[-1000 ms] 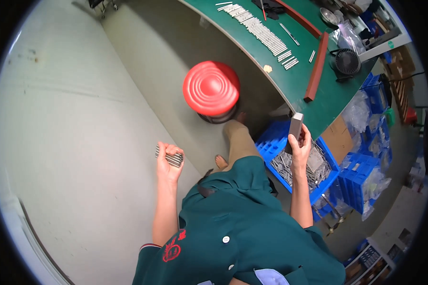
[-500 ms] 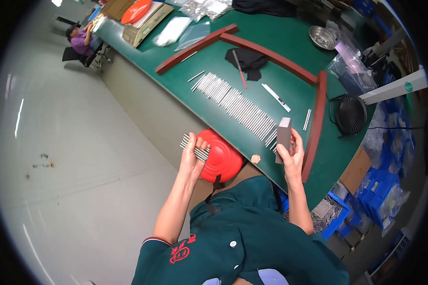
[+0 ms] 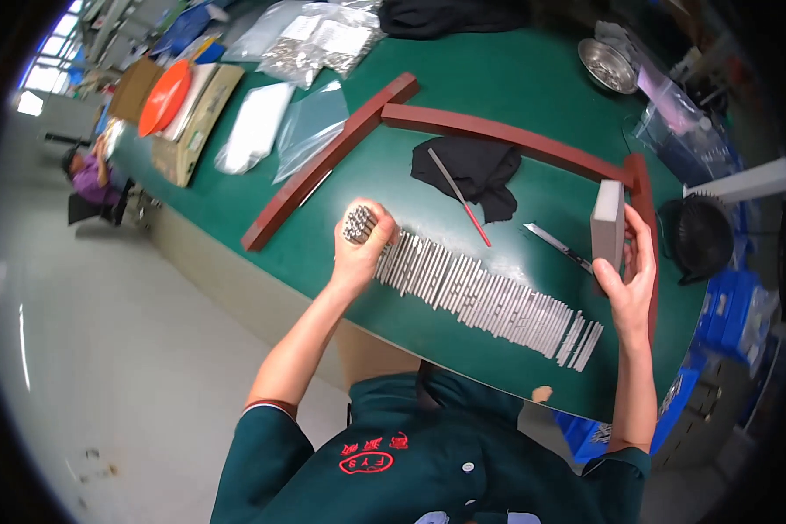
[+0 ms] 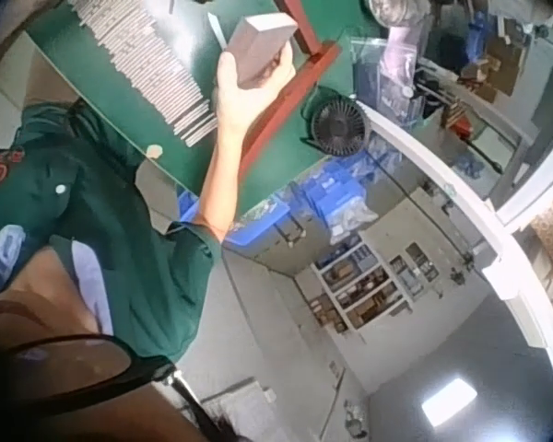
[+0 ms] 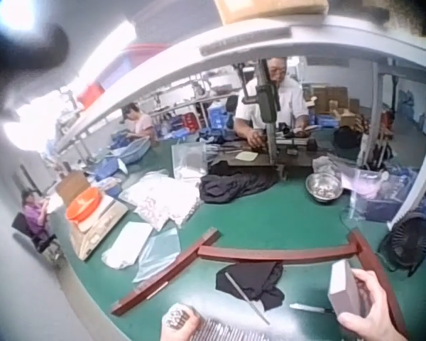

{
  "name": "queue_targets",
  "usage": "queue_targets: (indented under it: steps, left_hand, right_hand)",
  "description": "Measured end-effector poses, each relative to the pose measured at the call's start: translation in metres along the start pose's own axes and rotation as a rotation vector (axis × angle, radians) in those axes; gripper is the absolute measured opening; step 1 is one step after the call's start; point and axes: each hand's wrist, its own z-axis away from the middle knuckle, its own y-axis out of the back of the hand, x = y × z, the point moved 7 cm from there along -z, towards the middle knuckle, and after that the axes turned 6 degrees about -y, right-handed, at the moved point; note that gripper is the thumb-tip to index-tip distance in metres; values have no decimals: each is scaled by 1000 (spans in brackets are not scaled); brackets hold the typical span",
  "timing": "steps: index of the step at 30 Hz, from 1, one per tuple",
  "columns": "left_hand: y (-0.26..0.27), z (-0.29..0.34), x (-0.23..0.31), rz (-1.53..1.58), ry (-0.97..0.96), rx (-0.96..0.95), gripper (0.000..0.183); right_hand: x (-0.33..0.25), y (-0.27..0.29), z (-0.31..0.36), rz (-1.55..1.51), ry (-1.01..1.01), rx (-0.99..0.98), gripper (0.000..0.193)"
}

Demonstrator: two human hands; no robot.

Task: The person gathers metal rods, polishes them with a sanding block, and organizes them into a bundle.

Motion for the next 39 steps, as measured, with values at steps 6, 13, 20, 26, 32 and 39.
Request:
queue_targets:
  steps: [6,13,20,26,32,39]
  left_hand:
    - [-1,-58,-23,-68,-66,-331,13]
    - [4,-63,-45,-18,-98,-431,10]
    - [9,-68,-56,-103,-166,-376,12]
    - [10,-57,-51,9,-169,-451,31]
    - [9,-65,-60,-162,-108,-376,34]
    - [6,-65,-50,-38,-135,-476,21]
  right_hand:
    - [-26,-66,0,3,68,-30,68]
    - [-44,-131,-7,374,217,0,65]
    - [-67,-189,-19,656,503,27,62]
    - [-89,-255,0,843,805,-141,61]
    - [-96,-235,-37,828,738,-9,56]
    - [-86,-226,-45,923,672,25,59]
